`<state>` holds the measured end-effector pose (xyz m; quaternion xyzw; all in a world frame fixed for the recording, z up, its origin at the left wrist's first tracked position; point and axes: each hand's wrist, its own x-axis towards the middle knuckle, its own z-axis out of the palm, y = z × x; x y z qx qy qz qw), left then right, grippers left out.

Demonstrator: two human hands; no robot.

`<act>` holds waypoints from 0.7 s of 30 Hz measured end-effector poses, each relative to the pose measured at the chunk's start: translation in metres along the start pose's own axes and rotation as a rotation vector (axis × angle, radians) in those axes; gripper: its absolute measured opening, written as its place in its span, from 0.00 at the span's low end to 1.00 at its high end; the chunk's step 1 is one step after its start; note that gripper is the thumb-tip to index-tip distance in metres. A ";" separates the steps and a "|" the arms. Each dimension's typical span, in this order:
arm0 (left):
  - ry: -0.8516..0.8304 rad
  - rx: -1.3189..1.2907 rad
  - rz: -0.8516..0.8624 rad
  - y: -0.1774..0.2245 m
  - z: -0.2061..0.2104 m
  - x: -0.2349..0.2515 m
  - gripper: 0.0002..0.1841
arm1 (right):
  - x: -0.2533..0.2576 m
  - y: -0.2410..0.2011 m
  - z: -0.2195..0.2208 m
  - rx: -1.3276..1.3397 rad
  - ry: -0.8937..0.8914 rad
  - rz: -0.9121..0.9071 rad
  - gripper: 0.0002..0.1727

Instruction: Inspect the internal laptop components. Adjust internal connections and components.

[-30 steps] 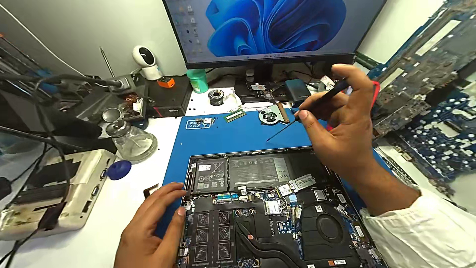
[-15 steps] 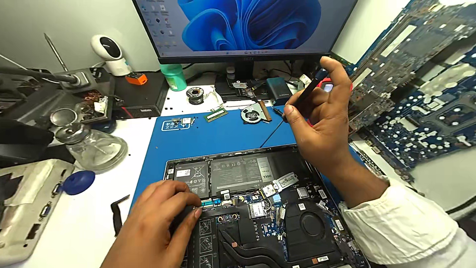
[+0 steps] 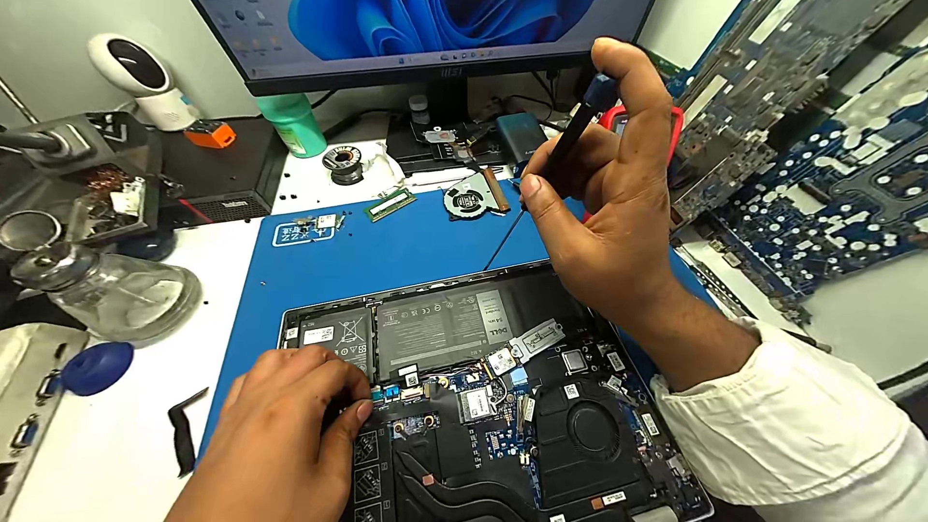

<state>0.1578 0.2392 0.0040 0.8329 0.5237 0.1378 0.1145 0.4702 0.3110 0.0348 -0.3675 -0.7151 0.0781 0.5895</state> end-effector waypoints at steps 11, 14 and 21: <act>0.065 -0.147 0.088 -0.008 -0.006 -0.014 0.11 | 0.001 -0.001 0.000 0.027 -0.001 0.009 0.43; 0.117 -0.166 0.058 -0.017 -0.011 -0.023 0.10 | 0.001 -0.001 0.000 0.023 -0.007 0.010 0.42; 0.110 -0.130 0.045 -0.021 -0.008 -0.027 0.10 | 0.000 -0.001 0.000 0.027 -0.001 0.016 0.41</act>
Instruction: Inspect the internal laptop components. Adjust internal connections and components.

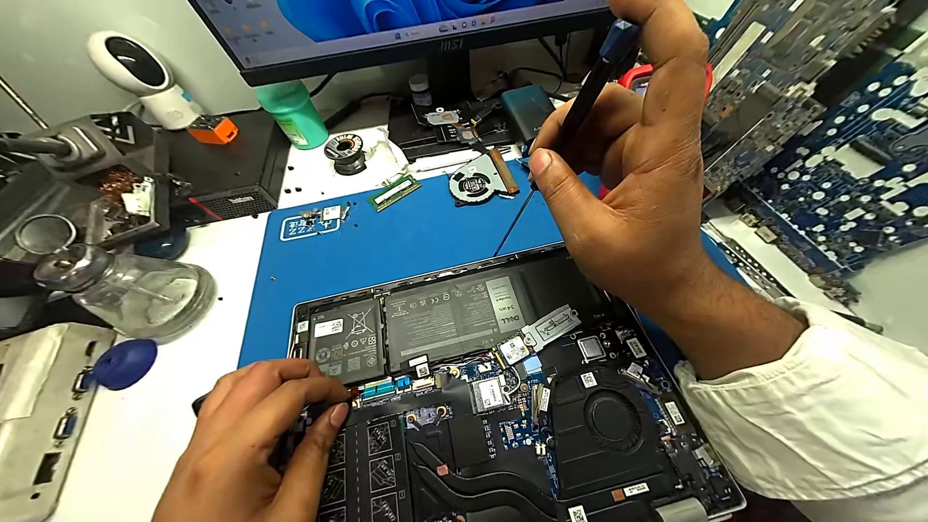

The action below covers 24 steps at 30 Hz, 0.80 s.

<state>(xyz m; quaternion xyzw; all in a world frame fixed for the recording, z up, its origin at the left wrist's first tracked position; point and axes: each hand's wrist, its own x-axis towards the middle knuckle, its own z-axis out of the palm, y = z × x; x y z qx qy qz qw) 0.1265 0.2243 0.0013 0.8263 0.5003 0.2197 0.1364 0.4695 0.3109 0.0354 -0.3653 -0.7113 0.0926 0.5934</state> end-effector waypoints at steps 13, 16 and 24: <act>-0.039 0.109 0.029 0.008 -0.001 -0.006 0.15 | -0.001 0.001 -0.001 -0.042 -0.008 -0.015 0.40; -0.025 0.111 0.018 0.008 -0.001 -0.009 0.16 | -0.001 0.002 -0.001 -0.039 -0.006 -0.018 0.39; -0.032 0.138 0.012 0.008 -0.003 -0.011 0.16 | 0.000 0.003 -0.001 -0.041 -0.006 -0.016 0.39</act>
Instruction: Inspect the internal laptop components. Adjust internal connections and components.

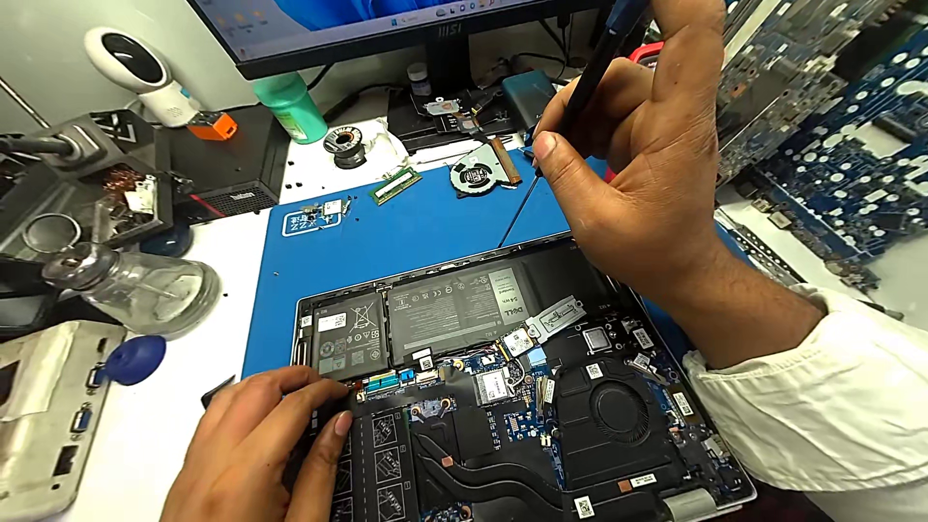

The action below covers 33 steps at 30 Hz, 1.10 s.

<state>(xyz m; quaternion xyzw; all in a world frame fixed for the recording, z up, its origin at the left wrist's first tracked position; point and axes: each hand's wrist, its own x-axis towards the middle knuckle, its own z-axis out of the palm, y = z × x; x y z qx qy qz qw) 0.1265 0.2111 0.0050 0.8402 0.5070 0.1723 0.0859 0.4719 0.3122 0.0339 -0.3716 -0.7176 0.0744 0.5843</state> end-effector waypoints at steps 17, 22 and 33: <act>-0.008 -0.133 -0.010 -0.009 0.003 0.008 0.08 | -0.001 0.001 0.000 -0.005 0.003 0.015 0.33; 0.095 -0.107 -0.034 -0.007 0.009 0.004 0.11 | -0.001 0.003 0.000 -0.021 -0.002 0.006 0.29; 0.095 -0.128 0.025 -0.008 0.015 0.000 0.11 | -0.002 0.005 -0.001 -0.037 -0.002 0.005 0.23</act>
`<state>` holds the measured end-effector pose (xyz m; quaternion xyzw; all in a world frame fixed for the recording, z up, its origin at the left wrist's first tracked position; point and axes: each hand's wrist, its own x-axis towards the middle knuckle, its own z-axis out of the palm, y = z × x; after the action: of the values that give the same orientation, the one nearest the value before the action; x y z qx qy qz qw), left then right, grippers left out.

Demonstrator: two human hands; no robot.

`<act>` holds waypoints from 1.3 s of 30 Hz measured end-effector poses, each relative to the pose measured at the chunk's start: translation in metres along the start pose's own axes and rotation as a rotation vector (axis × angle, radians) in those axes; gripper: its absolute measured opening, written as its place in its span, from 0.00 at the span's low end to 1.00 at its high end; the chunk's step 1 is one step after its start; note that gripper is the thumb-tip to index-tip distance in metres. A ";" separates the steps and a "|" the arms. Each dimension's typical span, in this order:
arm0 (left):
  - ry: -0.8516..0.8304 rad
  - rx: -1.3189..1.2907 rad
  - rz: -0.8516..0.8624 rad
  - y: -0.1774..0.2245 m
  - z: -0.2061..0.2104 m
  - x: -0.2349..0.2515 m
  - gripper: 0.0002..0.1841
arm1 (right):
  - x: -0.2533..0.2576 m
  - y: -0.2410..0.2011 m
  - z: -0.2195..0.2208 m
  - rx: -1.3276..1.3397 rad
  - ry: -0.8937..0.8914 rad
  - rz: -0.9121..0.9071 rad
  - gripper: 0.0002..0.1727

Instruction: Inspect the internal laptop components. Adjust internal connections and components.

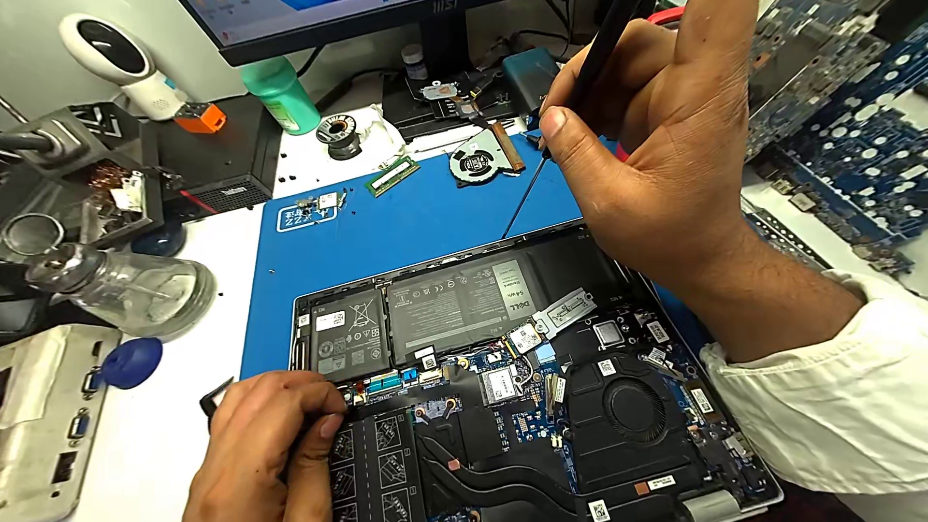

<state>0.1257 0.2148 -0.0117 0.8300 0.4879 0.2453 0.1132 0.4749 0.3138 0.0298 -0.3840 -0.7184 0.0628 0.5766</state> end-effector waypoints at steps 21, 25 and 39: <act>-0.231 -0.008 0.018 -0.002 -0.034 0.029 0.12 | 0.000 0.001 -0.001 -0.026 -0.001 0.020 0.16; -0.276 0.076 0.117 -0.002 -0.037 0.035 0.11 | 0.001 0.001 -0.001 -0.014 0.002 0.013 0.17; -0.388 0.443 0.454 0.005 -0.043 0.051 0.13 | 0.001 0.002 0.000 -0.012 0.013 0.030 0.07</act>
<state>0.1278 0.2543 0.0427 0.9525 0.3023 -0.0091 -0.0362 0.4755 0.3156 0.0296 -0.3985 -0.7091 0.0648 0.5781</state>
